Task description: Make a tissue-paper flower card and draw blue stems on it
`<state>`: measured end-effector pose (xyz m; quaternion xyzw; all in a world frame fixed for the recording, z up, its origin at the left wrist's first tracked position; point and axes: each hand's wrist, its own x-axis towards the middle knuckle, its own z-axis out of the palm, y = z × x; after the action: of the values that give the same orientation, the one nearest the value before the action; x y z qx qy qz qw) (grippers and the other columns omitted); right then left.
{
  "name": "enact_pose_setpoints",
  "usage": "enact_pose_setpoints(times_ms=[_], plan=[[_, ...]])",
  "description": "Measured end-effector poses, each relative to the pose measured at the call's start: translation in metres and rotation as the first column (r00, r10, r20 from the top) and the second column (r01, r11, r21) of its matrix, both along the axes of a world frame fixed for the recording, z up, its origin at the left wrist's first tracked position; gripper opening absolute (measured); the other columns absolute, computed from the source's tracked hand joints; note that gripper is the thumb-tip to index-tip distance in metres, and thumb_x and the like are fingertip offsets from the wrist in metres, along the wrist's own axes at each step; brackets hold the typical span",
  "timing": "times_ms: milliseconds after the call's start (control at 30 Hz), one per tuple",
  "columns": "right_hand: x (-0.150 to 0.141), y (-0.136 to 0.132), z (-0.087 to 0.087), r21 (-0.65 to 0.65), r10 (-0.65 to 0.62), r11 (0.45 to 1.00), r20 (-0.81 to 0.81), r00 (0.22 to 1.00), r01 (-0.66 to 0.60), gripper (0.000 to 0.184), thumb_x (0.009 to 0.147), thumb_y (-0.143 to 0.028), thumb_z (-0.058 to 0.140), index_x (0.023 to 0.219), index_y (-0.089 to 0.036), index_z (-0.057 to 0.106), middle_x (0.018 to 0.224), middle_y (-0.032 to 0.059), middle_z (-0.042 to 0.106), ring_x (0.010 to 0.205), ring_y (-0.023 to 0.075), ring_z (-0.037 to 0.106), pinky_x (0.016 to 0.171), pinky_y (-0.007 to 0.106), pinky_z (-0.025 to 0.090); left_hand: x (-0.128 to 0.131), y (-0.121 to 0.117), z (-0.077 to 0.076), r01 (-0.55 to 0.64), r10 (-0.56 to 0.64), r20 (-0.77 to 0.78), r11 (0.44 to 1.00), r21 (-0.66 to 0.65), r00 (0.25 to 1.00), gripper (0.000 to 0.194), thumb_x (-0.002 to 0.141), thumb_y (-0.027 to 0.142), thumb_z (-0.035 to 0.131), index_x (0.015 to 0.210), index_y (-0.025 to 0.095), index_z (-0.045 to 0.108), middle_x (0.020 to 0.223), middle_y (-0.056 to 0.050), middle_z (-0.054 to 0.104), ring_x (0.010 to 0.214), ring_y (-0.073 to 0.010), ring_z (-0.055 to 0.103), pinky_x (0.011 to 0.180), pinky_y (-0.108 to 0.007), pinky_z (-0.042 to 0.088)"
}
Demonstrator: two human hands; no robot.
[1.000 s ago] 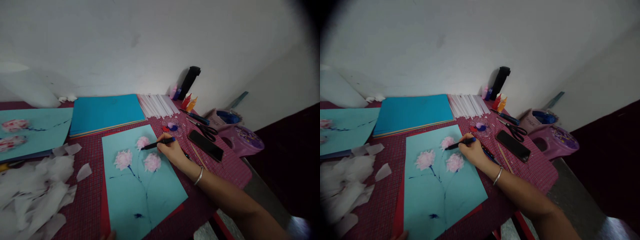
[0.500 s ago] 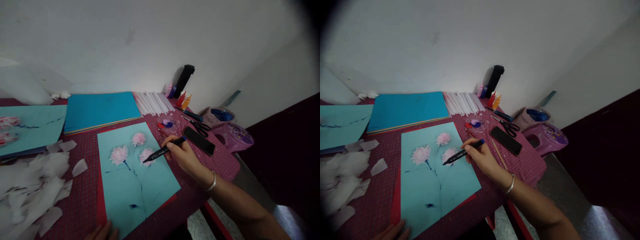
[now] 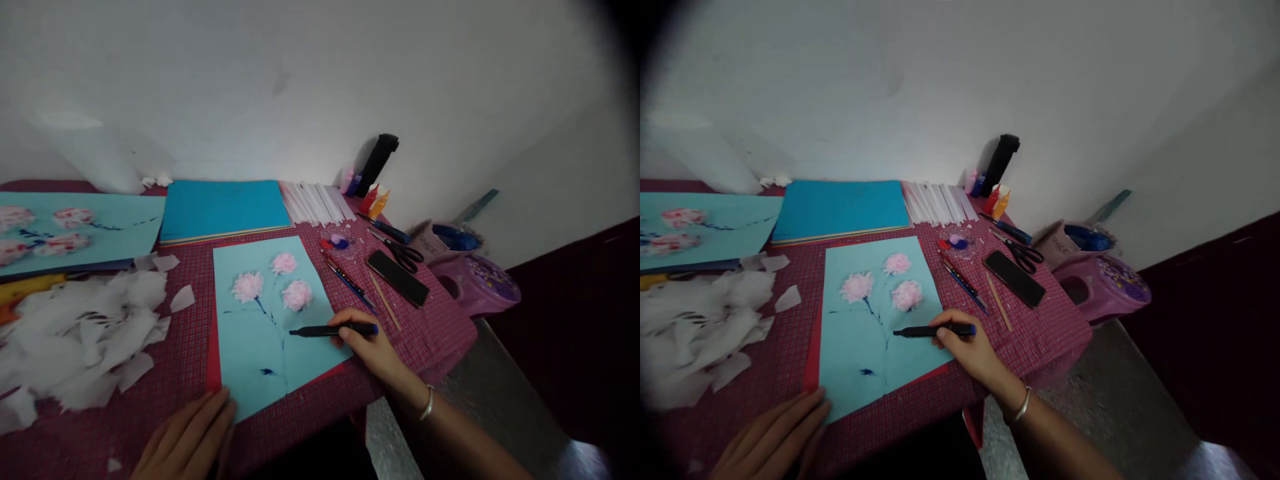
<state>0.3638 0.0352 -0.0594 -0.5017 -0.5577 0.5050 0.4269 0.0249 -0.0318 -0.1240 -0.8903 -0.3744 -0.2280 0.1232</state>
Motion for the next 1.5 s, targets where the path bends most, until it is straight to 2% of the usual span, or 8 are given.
enact_pose_setpoints(times_ms=[200,333,533,700,933,1067,1300,1500], plan=[[-0.007,-0.005,0.002,-0.039,-0.015,0.999,0.006,1.0,0.015,0.011,0.076,-0.03,0.062,0.079,-0.019,0.06,0.061,-0.0019,0.06,0.058,0.0137,0.055,0.057,0.025,0.041,0.0,-0.004,0.002,-0.017,0.012,-0.077,0.998,-0.066,0.997,0.044,0.079,0.027,0.058,0.123,0.023,0.059,0.125,-0.001,0.064,0.107,-0.0205,0.059,0.091,-0.033,0.042],[-0.01,-0.006,0.003,-0.017,-0.003,1.0,0.055,0.998,0.004,0.01,0.077,-0.028,0.06,0.081,-0.019,0.06,0.064,-0.0013,0.06,0.059,0.0135,0.055,0.057,0.025,0.041,-0.001,-0.006,0.004,-0.026,0.018,-0.085,0.995,-0.093,0.996,0.048,0.079,0.025,0.057,0.127,0.025,0.056,0.129,-0.002,0.061,0.11,-0.0201,0.058,0.091,-0.032,0.043],[-0.021,0.009,0.006,0.086,-0.012,0.996,0.165,0.986,-0.002,0.009,0.077,-0.025,0.061,0.083,-0.018,0.061,0.071,-0.0001,0.061,0.066,0.0143,0.055,0.061,0.026,0.041,-0.001,-0.006,0.002,-0.037,0.03,-0.075,0.995,-0.097,0.997,0.047,0.078,0.022,0.057,0.125,0.026,0.057,0.128,-0.002,0.062,0.11,-0.0209,0.058,0.091,-0.033,0.043],[-0.027,0.016,0.009,0.079,0.03,0.996,0.181,0.983,-0.045,0.009,0.078,-0.026,0.06,0.083,-0.018,0.061,0.067,-0.0019,0.056,0.061,0.0128,0.051,0.056,0.024,0.037,-0.002,-0.009,0.001,-0.039,0.029,-0.078,0.991,-0.126,0.996,0.05,0.078,0.023,0.057,0.128,0.025,0.055,0.131,-0.002,0.06,0.112,-0.0222,0.057,0.092,-0.034,0.043],[-0.016,-0.006,0.011,-0.004,0.064,0.998,0.165,0.984,-0.064,0.008,0.076,-0.023,0.06,0.081,-0.017,0.06,0.064,-0.002,0.055,0.058,0.0122,0.049,0.054,0.024,0.036,0.0,-0.01,0.003,-0.039,0.03,-0.064,0.988,-0.146,0.997,0.048,0.08,0.025,0.056,0.128,0.025,0.055,0.13,-0.003,0.06,0.111,-0.0231,0.057,0.093,-0.037,0.041],[-0.013,-0.02,0.013,0.004,0.107,0.994,0.144,0.984,-0.109,0.006,0.076,-0.021,0.059,0.081,-0.017,0.061,0.069,-0.0006,0.058,0.063,0.013,0.053,0.059,0.025,0.039,0.0,-0.012,0.002,-0.054,0.043,-0.072,0.984,-0.168,0.997,0.05,0.08,0.027,0.057,0.13,0.024,0.053,0.132,-0.003,0.058,0.111,-0.0239,0.056,0.093,-0.038,0.041],[-0.007,-0.039,0.009,-0.039,0.167,0.986,0.086,0.982,-0.164,0.007,0.074,-0.021,0.06,0.079,-0.018,0.061,0.068,-0.0003,0.058,0.062,0.0132,0.053,0.059,0.025,0.04,0.0,-0.011,0.002,-0.056,0.038,-0.102,0.982,-0.179,0.994,0.054,0.078,0.026,0.058,0.132,0.025,0.051,0.134,-0.003,0.057,0.113,-0.0244,0.055,0.096,-0.039,0.039],[-0.005,-0.038,0.005,-0.103,0.096,0.99,0.041,0.995,-0.092,0.012,0.078,-0.029,0.061,0.084,-0.019,0.06,0.066,-0.0004,0.059,0.06,0.0141,0.055,0.057,0.026,0.039,0.0,-0.012,0.004,-0.072,0.059,-0.074,0.98,-0.186,0.996,0.05,0.081,0.027,0.056,0.13,0.026,0.052,0.132,-0.002,0.059,0.112,-0.023,0.056,0.095,-0.037,0.04]])
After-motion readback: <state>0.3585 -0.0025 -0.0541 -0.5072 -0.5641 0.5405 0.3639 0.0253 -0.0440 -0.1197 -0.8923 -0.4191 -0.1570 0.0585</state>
